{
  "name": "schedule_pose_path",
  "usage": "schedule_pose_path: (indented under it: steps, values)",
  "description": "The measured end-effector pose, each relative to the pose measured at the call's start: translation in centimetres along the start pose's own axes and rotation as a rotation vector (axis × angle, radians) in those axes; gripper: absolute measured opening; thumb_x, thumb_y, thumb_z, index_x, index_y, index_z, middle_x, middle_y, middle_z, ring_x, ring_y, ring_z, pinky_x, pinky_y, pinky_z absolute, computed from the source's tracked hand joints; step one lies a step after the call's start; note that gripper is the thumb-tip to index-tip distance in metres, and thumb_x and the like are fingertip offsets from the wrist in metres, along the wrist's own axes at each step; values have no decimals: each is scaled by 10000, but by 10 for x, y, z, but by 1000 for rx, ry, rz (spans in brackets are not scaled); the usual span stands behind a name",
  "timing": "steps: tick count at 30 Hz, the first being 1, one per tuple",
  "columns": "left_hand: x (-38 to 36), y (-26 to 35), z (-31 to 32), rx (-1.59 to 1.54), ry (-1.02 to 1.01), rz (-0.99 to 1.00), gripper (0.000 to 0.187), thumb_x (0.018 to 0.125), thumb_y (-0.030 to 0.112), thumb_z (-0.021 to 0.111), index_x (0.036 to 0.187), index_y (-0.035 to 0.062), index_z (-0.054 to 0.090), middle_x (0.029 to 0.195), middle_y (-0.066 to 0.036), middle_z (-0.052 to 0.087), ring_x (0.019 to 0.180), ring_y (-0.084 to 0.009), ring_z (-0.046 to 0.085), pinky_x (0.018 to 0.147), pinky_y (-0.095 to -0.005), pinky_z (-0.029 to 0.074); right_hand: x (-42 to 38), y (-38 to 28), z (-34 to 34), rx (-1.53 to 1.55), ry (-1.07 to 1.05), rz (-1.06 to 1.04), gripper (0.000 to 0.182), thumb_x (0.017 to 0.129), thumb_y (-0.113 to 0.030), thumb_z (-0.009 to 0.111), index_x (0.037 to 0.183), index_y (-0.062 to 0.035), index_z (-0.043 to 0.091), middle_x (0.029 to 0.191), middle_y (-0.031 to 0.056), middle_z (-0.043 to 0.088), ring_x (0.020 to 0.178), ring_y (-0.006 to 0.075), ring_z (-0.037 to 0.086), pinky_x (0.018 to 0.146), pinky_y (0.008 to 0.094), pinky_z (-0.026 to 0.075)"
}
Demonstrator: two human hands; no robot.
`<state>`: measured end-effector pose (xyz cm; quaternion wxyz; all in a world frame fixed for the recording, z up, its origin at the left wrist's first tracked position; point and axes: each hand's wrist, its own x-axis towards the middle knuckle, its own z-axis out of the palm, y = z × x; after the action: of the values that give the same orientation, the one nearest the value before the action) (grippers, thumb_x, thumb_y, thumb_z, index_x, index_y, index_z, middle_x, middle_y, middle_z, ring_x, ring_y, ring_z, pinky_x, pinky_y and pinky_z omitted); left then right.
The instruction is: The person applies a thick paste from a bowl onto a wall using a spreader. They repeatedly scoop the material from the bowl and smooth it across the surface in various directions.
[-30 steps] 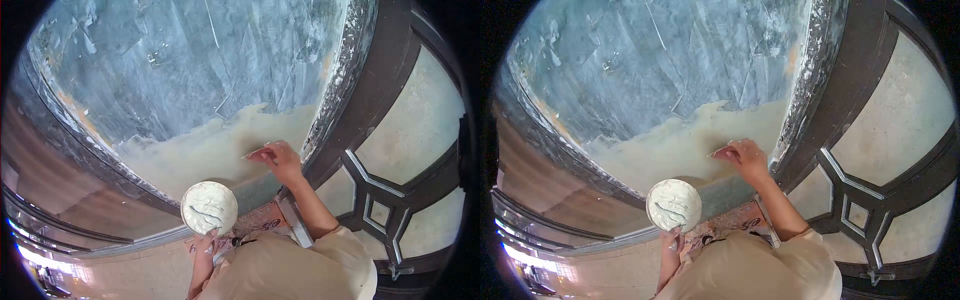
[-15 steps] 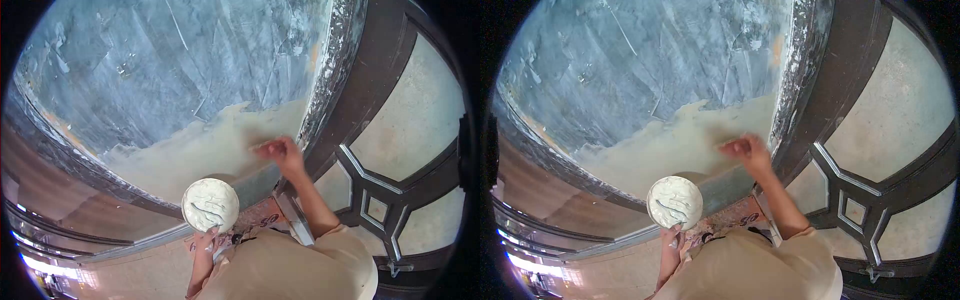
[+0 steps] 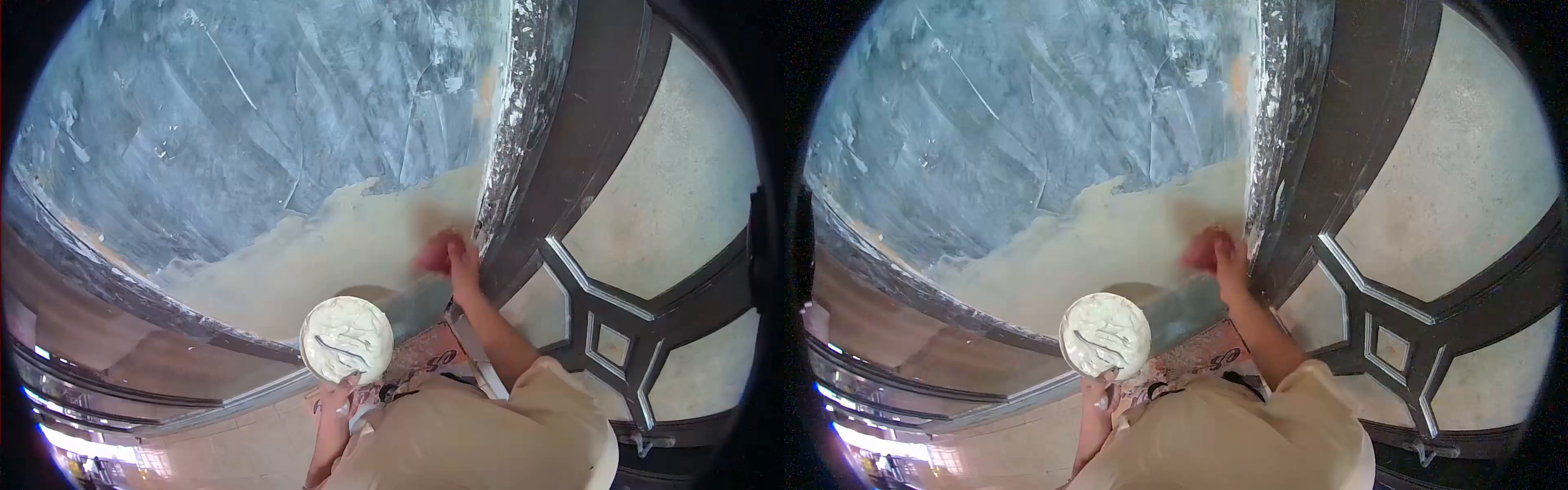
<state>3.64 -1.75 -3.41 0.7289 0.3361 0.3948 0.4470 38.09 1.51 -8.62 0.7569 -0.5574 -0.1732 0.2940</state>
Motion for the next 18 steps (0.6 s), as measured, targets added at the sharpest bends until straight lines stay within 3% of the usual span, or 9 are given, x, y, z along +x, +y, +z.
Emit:
schedule_pose_path:
  steps: [1,3,4,6,7,10,11,14,18]
  values:
    - [-4,9,8,-1,-2,2,579,693,11,626,1221,-21,392,1009,-139,567,466,-135,536,251,-190,328,-4,34,-19,-11,24,134,326,888,-270,560,1115,-102,397,933,41,514,772,141,538,488,264,475]
    - [-22,35,27,124,-37,-112,569,692,-8,595,1221,-30,387,1040,-137,551,602,-161,584,388,-219,462,-45,52,-32,123,146,378,271,891,-292,546,1089,-118,480,756,13,491,508,124,474,385,275,460]
    - [-18,28,26,123,-34,-111,569,692,-8,595,1221,-30,387,1040,-137,551,602,-161,584,388,-219,462,-53,56,-38,122,143,380,271,891,-292,546,1089,-118,480,756,13,491,508,124,474,385,275,460]
    - [-4,3,18,-84,-46,61,583,690,0,583,1230,-43,367,1090,-140,530,814,-197,593,645,-284,536,-61,60,-50,141,-4,437,278,899,-264,531,1123,-130,435,943,35,517,764,146,542,500,282,502]
    - [-3,5,15,-80,-87,55,593,691,4,577,1237,-49,353,1119,-140,516,983,-222,543,849,-355,482,-60,49,-45,143,-4,441,278,899,-264,531,1123,-130,435,943,35,517,764,146,542,500,282,502]
    - [-10,14,42,-158,-137,166,590,698,26,588,1235,-50,353,1096,-155,526,842,-199,592,646,-289,538,-36,-5,-22,77,-41,255,313,891,-259,543,1160,-142,435,914,25,509,733,128,535,510,278,509]
    - [-8,18,11,-15,-202,-115,585,708,38,607,1231,-47,358,1076,-167,532,680,-169,602,407,-216,480,-29,-26,-13,95,-128,206,331,886,-245,551,1175,-140,428,928,25,516,747,121,537,518,277,513]
    - [-2,-1,13,-15,-88,17,592,717,58,626,1231,-47,353,1065,-176,535,566,-147,582,270,-176,368,-26,-87,24,137,-263,73,341,878,-219,560,1177,-124,426,946,25,528,774,109,537,532,275,521]
    - [-10,7,19,-6,-60,-67,598,717,48,633,1235,-44,350,1056,-167,541,608,-152,590,325,-190,430,-37,-112,69,197,-354,-57,244,880,-223,556,1071,-121,444,886,-2,516,760,94,545,534,275,514]
